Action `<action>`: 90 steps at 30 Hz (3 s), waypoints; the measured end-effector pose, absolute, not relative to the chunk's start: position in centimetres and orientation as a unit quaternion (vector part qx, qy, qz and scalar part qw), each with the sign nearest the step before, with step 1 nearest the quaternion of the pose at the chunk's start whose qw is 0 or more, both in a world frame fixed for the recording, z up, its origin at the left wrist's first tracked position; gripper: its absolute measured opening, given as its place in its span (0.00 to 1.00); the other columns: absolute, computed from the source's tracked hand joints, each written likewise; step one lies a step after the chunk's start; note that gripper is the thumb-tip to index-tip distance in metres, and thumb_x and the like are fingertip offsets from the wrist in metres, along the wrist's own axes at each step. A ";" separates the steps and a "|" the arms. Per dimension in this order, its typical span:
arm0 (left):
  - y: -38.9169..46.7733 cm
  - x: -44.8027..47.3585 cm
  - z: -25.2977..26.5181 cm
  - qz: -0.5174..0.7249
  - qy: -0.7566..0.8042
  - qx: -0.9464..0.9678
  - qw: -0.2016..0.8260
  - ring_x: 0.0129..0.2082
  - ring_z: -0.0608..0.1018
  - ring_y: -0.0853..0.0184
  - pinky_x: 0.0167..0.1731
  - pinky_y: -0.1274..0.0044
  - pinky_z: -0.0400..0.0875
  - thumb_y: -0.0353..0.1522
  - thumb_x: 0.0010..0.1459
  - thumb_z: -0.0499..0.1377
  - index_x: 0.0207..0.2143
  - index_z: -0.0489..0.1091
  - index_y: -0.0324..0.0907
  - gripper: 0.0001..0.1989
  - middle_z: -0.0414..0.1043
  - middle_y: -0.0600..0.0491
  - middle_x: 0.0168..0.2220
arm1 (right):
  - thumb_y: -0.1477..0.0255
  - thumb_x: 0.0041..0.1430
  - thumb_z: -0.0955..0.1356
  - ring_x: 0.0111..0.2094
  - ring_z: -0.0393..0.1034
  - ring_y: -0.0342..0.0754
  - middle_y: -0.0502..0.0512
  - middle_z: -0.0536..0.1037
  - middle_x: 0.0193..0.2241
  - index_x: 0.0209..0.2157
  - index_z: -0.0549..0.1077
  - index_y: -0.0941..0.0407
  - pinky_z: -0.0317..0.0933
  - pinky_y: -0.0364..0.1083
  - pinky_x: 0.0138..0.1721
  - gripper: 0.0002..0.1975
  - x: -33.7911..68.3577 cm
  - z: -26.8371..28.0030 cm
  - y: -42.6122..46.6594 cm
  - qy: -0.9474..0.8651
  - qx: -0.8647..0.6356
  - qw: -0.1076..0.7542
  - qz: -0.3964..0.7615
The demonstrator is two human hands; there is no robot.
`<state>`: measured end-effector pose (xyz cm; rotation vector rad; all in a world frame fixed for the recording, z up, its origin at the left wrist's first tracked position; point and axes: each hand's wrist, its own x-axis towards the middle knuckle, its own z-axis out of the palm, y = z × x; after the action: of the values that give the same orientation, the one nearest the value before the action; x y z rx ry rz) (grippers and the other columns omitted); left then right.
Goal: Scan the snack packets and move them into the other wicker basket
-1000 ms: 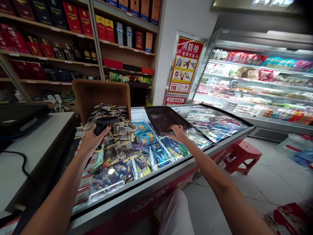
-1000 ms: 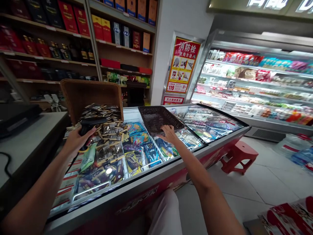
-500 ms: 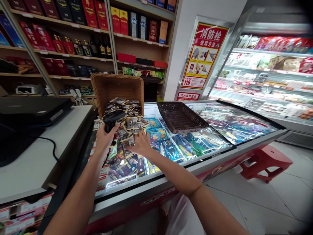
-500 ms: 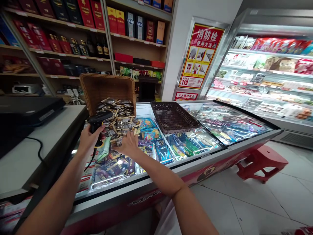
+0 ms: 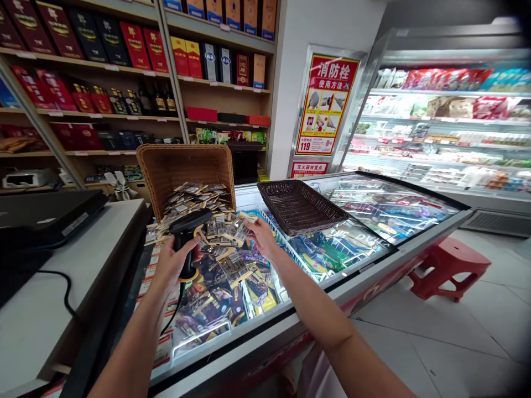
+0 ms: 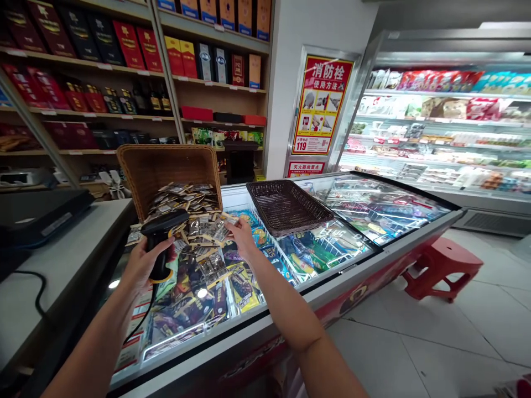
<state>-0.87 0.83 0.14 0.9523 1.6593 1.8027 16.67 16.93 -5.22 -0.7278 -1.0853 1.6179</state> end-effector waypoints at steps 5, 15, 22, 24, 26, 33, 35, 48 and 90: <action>0.4 0.5 0.1 0.616 0.604 0.390 0.321 0.17 0.69 0.73 0.18 0.81 0.62 0.46 0.38 0.79 0.30 0.72 0.40 0.26 0.73 0.57 0.22 | 0.63 0.46 0.76 0.33 0.72 0.43 0.43 0.72 0.32 0.40 0.67 0.51 0.71 0.42 0.29 0.22 17.3 -4.9 18.6 -0.389 -0.338 0.627 0.585; 1.0 0.4 -1.2 0.537 0.629 0.463 0.319 0.16 0.67 0.72 0.17 0.80 0.58 0.55 0.46 0.74 0.27 0.72 0.41 0.28 0.70 0.56 0.20 | 0.62 0.53 0.75 0.26 0.69 0.41 0.43 0.68 0.33 0.43 0.66 0.50 0.66 0.42 0.26 0.20 18.6 -5.3 20.4 -0.400 -0.340 0.640 0.561; 1.2 -0.5 -2.3 0.492 0.637 0.508 0.308 0.17 0.68 0.70 0.19 0.78 0.60 0.57 0.50 0.70 0.28 0.71 0.42 0.29 0.69 0.56 0.19 | 0.61 0.50 0.75 0.29 0.68 0.42 0.44 0.69 0.34 0.42 0.66 0.49 0.68 0.43 0.27 0.21 18.8 -5.5 20.3 -0.401 -0.329 0.621 0.588; 1.1 -0.4 -2.3 0.491 0.634 0.513 0.305 0.18 0.68 0.70 0.19 0.78 0.60 0.57 0.51 0.70 0.28 0.70 0.42 0.28 0.70 0.56 0.20 | 0.62 0.49 0.75 0.29 0.67 0.42 0.44 0.69 0.34 0.41 0.66 0.50 0.67 0.43 0.26 0.21 18.7 -5.4 20.2 -0.395 -0.328 0.623 0.590; 1.1 -0.3 -2.2 0.491 0.633 0.517 0.303 0.18 0.68 0.70 0.19 0.78 0.61 0.57 0.52 0.69 0.28 0.69 0.42 0.28 0.69 0.56 0.20 | 0.62 0.48 0.75 0.29 0.67 0.42 0.44 0.69 0.34 0.41 0.66 0.50 0.65 0.43 0.25 0.21 18.7 -5.3 20.1 -0.385 -0.330 0.627 0.592; 0.9 -0.2 -1.8 0.477 0.635 0.535 0.289 0.18 0.66 0.70 0.19 0.79 0.59 0.54 0.54 0.69 0.25 0.67 0.43 0.26 0.67 0.56 0.18 | 0.62 0.47 0.75 0.29 0.67 0.42 0.44 0.69 0.33 0.40 0.65 0.49 0.65 0.42 0.26 0.21 18.6 -5.0 20.0 -0.373 -0.327 0.632 0.595; 0.7 0.2 -1.4 0.486 0.634 0.529 0.286 0.18 0.66 0.71 0.19 0.79 0.58 0.54 0.53 0.70 0.24 0.67 0.43 0.26 0.66 0.57 0.17 | 0.62 0.46 0.75 0.30 0.67 0.43 0.44 0.70 0.33 0.39 0.65 0.50 0.65 0.41 0.25 0.21 18.7 -4.8 19.9 -0.366 -0.333 0.633 0.595; 0.9 -0.2 -0.4 0.596 0.654 0.384 0.264 0.20 0.69 0.66 0.16 0.77 0.62 0.53 0.44 0.76 0.29 0.77 0.45 0.24 0.70 0.56 0.20 | 0.64 0.48 0.75 0.32 0.72 0.46 0.46 0.70 0.34 0.43 0.64 0.48 0.74 0.45 0.29 0.23 19.2 -4.2 20.8 -0.365 -0.321 0.644 0.591; 1.1 -0.1 -0.3 0.629 0.615 0.380 0.285 0.18 0.69 0.72 0.17 0.80 0.62 0.52 0.38 0.78 0.29 0.73 0.41 0.29 0.72 0.56 0.22 | 0.52 0.36 0.84 0.26 0.64 0.44 0.41 0.69 0.22 0.30 0.68 0.51 0.60 0.44 0.29 0.30 17.5 -6.2 16.1 -0.710 -0.342 0.368 0.493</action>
<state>-0.14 1.10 -0.32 1.0178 1.6455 1.6832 17.52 16.08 -6.18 -0.8784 -1.8241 1.2673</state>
